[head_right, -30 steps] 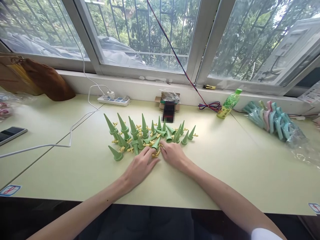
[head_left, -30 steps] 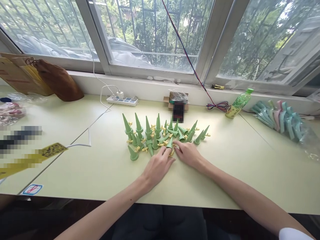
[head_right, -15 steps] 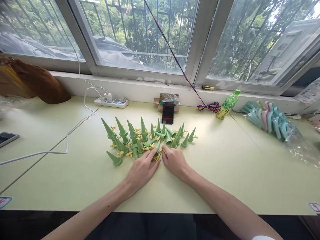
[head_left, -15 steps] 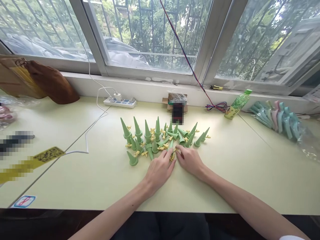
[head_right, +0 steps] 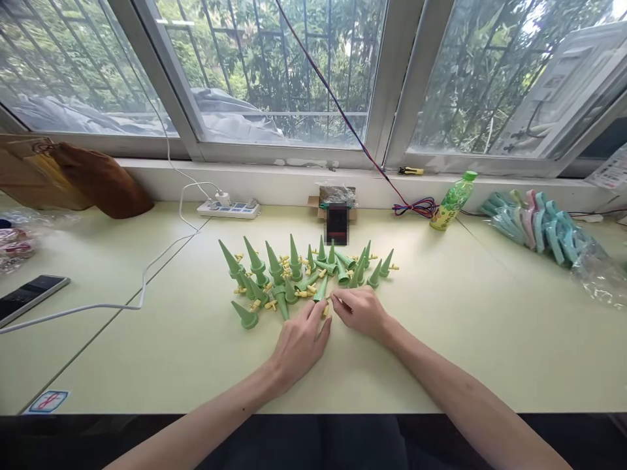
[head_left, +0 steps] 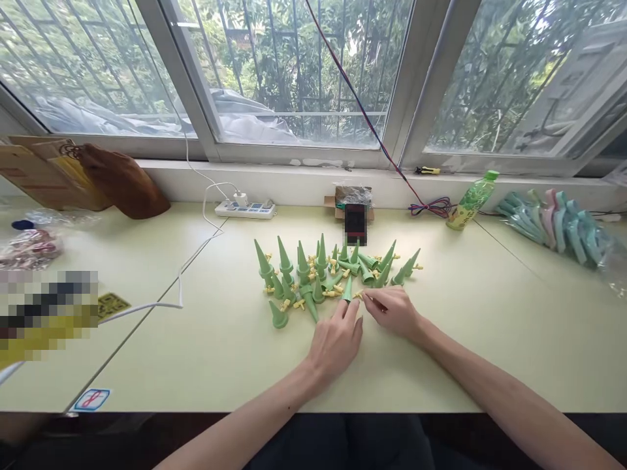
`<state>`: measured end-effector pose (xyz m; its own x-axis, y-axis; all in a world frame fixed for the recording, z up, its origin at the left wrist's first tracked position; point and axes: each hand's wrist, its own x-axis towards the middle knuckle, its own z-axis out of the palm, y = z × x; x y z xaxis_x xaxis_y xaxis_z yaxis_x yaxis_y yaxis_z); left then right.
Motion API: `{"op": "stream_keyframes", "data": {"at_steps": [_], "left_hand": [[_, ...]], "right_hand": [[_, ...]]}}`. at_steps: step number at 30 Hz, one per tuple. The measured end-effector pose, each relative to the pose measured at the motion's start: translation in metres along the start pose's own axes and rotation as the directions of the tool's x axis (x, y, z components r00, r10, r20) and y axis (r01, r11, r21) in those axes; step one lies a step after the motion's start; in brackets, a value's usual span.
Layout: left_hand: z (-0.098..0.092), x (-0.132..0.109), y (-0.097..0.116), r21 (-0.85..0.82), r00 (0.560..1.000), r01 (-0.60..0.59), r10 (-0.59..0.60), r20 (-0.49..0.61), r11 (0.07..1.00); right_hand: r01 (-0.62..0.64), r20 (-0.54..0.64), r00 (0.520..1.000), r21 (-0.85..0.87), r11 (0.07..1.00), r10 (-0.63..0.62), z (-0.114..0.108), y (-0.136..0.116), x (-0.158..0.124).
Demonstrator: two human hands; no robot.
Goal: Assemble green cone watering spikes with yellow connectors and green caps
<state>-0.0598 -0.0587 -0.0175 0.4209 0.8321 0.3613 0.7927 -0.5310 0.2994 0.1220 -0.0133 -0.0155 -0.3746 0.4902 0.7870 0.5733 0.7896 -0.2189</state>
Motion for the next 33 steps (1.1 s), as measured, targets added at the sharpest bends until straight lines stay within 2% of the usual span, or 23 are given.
{"op": "stream_keyframes", "data": {"at_steps": [3, 6, 8, 12, 17, 20, 28, 33], "left_hand": [[0.002, -0.001, 0.002, 0.008, 1.0, -0.013, 0.013, -0.006, 1.0], [0.002, -0.001, 0.004, 0.004, 0.999, -0.034, 0.034, -0.002, 0.999], [0.001, -0.001, 0.005, -0.01, 0.998, -0.058, 0.058, 0.0, 0.998], [0.001, 0.002, 0.006, -0.03, 0.997, -0.07, 0.069, -0.018, 0.997], [0.002, 0.004, 0.003, -0.074, 0.998, 0.008, -0.013, -0.066, 0.997], [0.002, 0.004, 0.002, -0.09, 0.998, 0.021, -0.025, -0.054, 0.996], [-0.003, 0.004, 0.005, -0.119, 1.0, 0.003, -0.004, -0.009, 0.993], [-0.003, 0.004, 0.005, -0.121, 1.0, -0.004, 0.003, -0.006, 0.993]], "right_hand": [[0.013, -0.202, 0.979, -0.02, 1.0, -0.016, -0.009, 0.006, 0.004], [-0.148, -0.384, 0.918, -0.113, 0.983, 0.094, -0.021, 0.016, 0.008], [-0.268, -0.419, 0.888, -0.138, 0.954, 0.189, -0.026, 0.022, 0.009], [-0.393, -0.312, 0.88, -0.056, 0.918, 0.358, -0.028, 0.029, 0.007], [-0.409, -0.114, 0.903, 0.069, 0.91, 0.415, -0.022, 0.027, 0.002], [-0.384, -0.05, 0.92, 0.066, 0.921, 0.388, -0.021, 0.026, 0.001], [-0.211, -0.009, 0.977, 0.035, 0.977, 0.212, -0.021, 0.018, 0.002], [-0.187, 0.009, 0.982, 0.017, 0.982, 0.187, -0.02, 0.014, 0.003]]}}
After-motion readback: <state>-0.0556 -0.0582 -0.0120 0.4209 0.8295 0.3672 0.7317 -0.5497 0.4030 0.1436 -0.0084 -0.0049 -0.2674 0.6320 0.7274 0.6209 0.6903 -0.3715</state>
